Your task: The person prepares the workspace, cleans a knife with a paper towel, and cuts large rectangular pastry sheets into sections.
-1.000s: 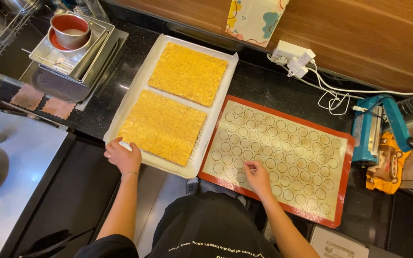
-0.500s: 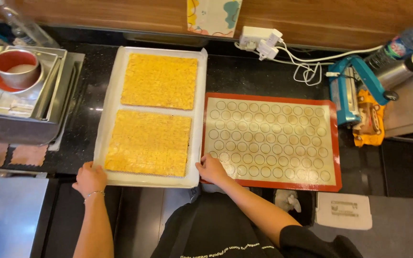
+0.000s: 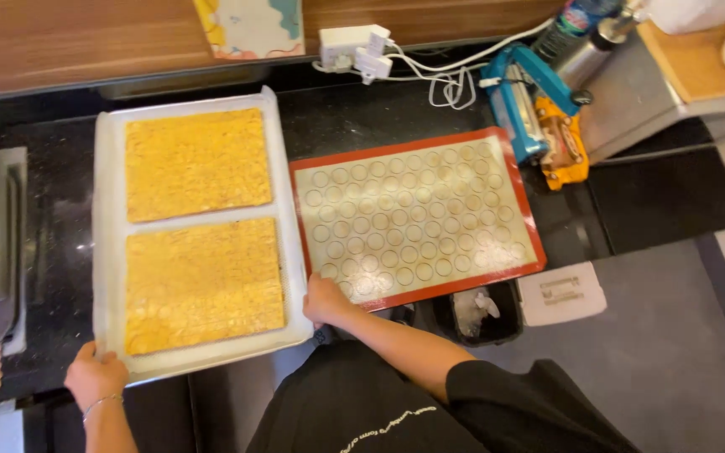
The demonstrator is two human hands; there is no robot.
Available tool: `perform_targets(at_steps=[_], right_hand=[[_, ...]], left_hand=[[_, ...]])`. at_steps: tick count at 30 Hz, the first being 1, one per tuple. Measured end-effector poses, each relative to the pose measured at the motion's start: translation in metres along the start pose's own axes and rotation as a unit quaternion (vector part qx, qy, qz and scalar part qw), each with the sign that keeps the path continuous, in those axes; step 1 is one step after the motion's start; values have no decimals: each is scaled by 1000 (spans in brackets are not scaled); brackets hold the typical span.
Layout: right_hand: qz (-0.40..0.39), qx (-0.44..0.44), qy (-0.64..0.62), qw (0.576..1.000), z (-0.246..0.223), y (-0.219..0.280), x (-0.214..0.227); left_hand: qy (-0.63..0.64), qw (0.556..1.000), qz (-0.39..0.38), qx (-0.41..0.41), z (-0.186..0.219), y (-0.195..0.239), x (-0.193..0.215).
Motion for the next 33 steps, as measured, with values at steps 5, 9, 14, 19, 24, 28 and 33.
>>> perform_targets(at_steps=[5, 9, 14, 19, 24, 28, 33], right_hand=[[6, 9, -14, 1000, 8, 0, 0], [38, 32, 24, 998, 26, -14, -8], [67, 69, 2, 995, 50, -5, 10], [158, 8, -82, 984, 138, -4, 68], [308, -55, -145, 938, 262, -1, 130], [381, -122, -124, 908, 353, 10, 171], [520, -171, 84, 832, 489, -20, 203]], left_hand=[[-78, 996, 27, -29, -8, -8, -7], [5, 1000, 7, -28, 30, -10, -7], [-31, 970, 150, -190, 142, -20, -10], [6, 939, 199, -282, 221, 116, -47], [180, 931, 8, -317, 330, 178, -109], [151, 913, -183, -333, 390, 220, -163], [-6, 910, -238, -339, 389, 251, -240]])
Point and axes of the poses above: each hand's wrist, its own y-axis away from the middle knuckle, its own x-axis out of the back of the hand, z = x × y, the point moved 5 cm from there along -y, towards the middle knuckle, and after that the axes turned 13 degrees about y, right-handed, at the moved point
